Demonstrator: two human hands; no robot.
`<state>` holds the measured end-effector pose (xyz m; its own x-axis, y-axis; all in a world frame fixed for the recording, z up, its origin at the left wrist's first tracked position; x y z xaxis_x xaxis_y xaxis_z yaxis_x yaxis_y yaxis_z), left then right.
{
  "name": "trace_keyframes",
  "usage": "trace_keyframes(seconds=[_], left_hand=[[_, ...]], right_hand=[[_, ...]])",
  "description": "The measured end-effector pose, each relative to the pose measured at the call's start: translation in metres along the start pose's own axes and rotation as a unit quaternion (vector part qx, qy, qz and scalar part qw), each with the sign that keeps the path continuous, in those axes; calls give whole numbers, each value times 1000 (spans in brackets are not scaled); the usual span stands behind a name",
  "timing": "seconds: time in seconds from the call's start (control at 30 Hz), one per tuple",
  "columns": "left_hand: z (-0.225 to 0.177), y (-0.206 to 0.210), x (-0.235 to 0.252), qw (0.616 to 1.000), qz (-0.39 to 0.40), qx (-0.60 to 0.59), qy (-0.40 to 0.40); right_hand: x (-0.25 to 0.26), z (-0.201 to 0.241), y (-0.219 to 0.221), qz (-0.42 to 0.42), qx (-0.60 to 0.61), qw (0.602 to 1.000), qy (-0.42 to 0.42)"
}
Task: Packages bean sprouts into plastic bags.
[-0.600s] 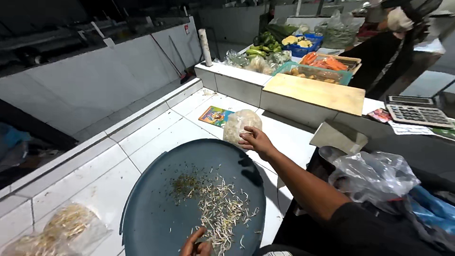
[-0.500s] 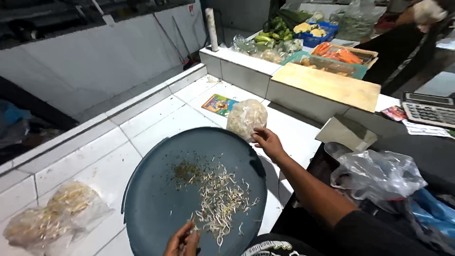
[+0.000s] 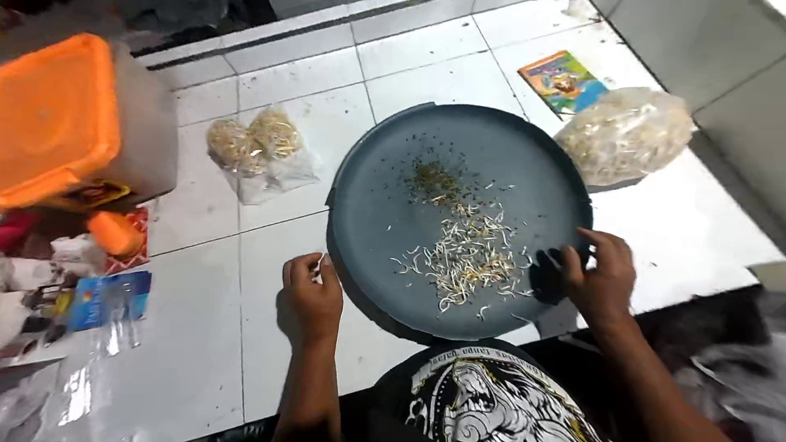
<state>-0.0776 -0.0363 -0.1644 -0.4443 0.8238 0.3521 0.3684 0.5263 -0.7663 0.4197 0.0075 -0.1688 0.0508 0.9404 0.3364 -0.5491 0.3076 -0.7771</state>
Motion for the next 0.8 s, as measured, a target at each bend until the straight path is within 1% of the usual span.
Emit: trace_keyframes(seconds=[0.1, 0.13, 0.23, 0.27, 0.37, 0.4, 0.47, 0.5, 0.57, 0.63, 0.67, 0.7, 0.73, 0.8], left_hand=[[-36, 21, 8, 992, 88, 34, 80], [-49, 32, 9, 984, 131, 49, 108], [-88, 79, 1, 937, 283, 89, 182], [-101, 95, -5, 922, 315, 94, 206], [-134, 136, -19, 888, 365, 123, 252], [-141, 149, -22, 876, 378, 138, 265], [-150, 170, -32, 855, 403, 155, 288], [-152, 173, -39, 844, 416, 158, 300], [-154, 162, -59, 819, 446, 156, 325], [-149, 137, -82, 795, 475, 132, 354], [-145, 123, -90, 793, 480, 102, 362], [-140, 110, -94, 797, 475, 74, 366], [-134, 99, -95, 810, 458, 55, 363], [-122, 87, -88, 849, 402, 76, 336]], right_hand=[[22, 17, 29, 107, -8, 994, 17], [29, 20, 40, 126, -12, 992, 14], [54, 26, 74, 150, -22, 988, -6], [62, 28, 86, 157, -25, 987, -6], [70, 40, 120, 237, -55, 970, 23], [66, 44, 131, 269, -72, 960, 28], [46, 55, 144, 309, -90, 947, 10], [32, 62, 144, 321, -92, 943, -8], [-3, 74, 132, 345, -84, 933, -57], [-40, 82, 108, 373, -52, 922, -86], [-52, 84, 93, 370, -32, 924, -95], [-57, 83, 79, 359, -21, 928, -95], [-55, 80, 68, 336, -20, 937, -90], [-40, 67, 58, 293, -35, 954, -54]])
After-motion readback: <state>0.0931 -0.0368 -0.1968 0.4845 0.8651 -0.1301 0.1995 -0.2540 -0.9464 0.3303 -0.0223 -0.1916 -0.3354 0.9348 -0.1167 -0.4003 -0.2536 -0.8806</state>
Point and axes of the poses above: each hand's wrist, its own x-axis towards the middle knuckle, its own y-axis out of the palm, z = x × y, the point moved 8 cm from there along x, towards the middle knuckle, and after that the axes turned 8 degrees about x, right-handed, at the moved point
